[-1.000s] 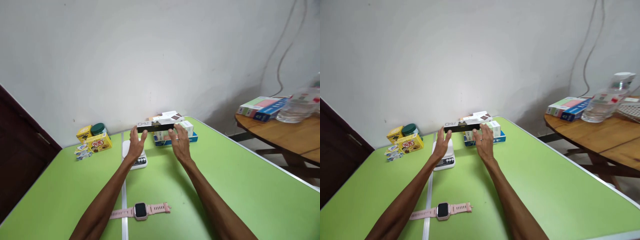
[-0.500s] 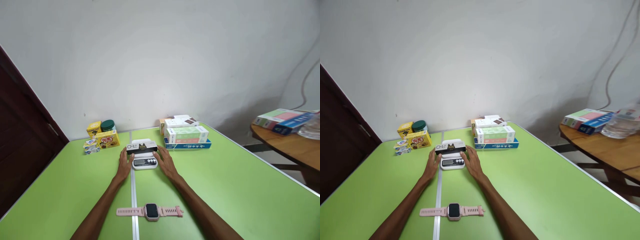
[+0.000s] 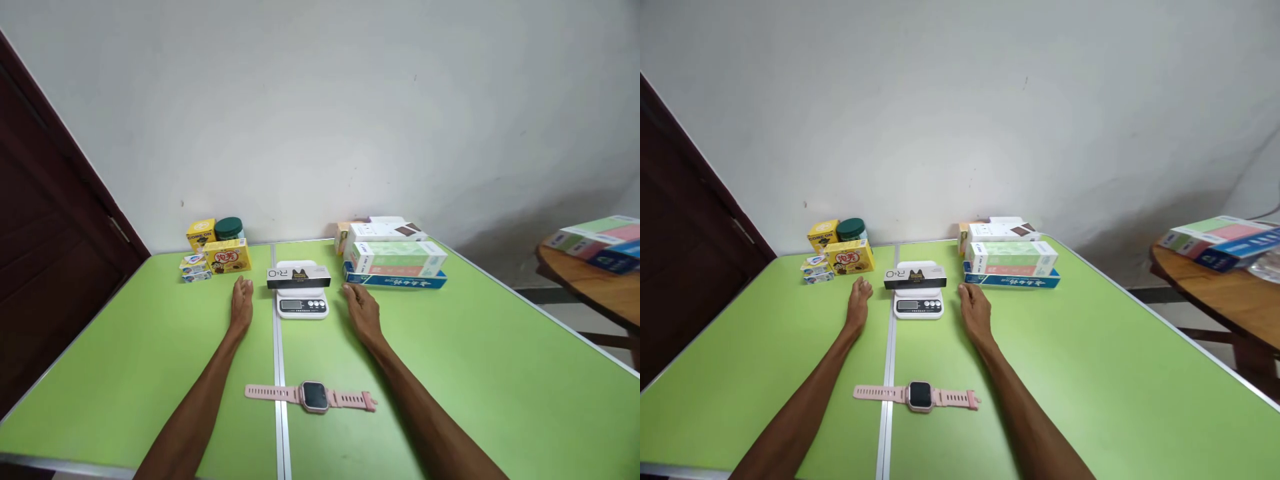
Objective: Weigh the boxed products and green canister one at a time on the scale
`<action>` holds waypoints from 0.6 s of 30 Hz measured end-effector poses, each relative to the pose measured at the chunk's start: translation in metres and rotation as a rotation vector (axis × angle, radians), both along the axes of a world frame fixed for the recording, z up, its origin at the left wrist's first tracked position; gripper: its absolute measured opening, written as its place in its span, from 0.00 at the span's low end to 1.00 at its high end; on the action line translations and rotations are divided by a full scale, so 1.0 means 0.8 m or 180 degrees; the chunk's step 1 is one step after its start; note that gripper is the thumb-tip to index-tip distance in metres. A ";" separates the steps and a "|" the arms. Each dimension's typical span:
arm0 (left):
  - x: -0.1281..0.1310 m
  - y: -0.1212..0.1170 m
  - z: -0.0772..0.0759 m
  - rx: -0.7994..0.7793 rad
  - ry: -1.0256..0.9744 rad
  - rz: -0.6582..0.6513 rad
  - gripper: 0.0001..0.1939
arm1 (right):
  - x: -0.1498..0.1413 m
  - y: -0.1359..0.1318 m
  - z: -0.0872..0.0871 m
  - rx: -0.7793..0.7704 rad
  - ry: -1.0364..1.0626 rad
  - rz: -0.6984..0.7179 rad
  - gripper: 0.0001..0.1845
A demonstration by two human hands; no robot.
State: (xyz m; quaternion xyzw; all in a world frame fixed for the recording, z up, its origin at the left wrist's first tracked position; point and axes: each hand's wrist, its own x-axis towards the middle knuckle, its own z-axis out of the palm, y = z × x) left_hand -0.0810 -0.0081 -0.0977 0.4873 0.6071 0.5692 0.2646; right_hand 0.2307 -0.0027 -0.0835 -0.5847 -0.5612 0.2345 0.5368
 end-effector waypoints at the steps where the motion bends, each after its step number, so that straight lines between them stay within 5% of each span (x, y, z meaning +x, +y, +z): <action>1: 0.003 -0.003 0.004 -0.0036 0.0120 0.0019 0.38 | -0.001 0.000 0.000 0.0024 0.0001 0.0013 0.36; 18: 0.077 -0.042 0.033 0.0046 0.0906 -0.0551 0.41 | -0.040 -0.010 0.011 0.0031 0.0174 0.0605 0.50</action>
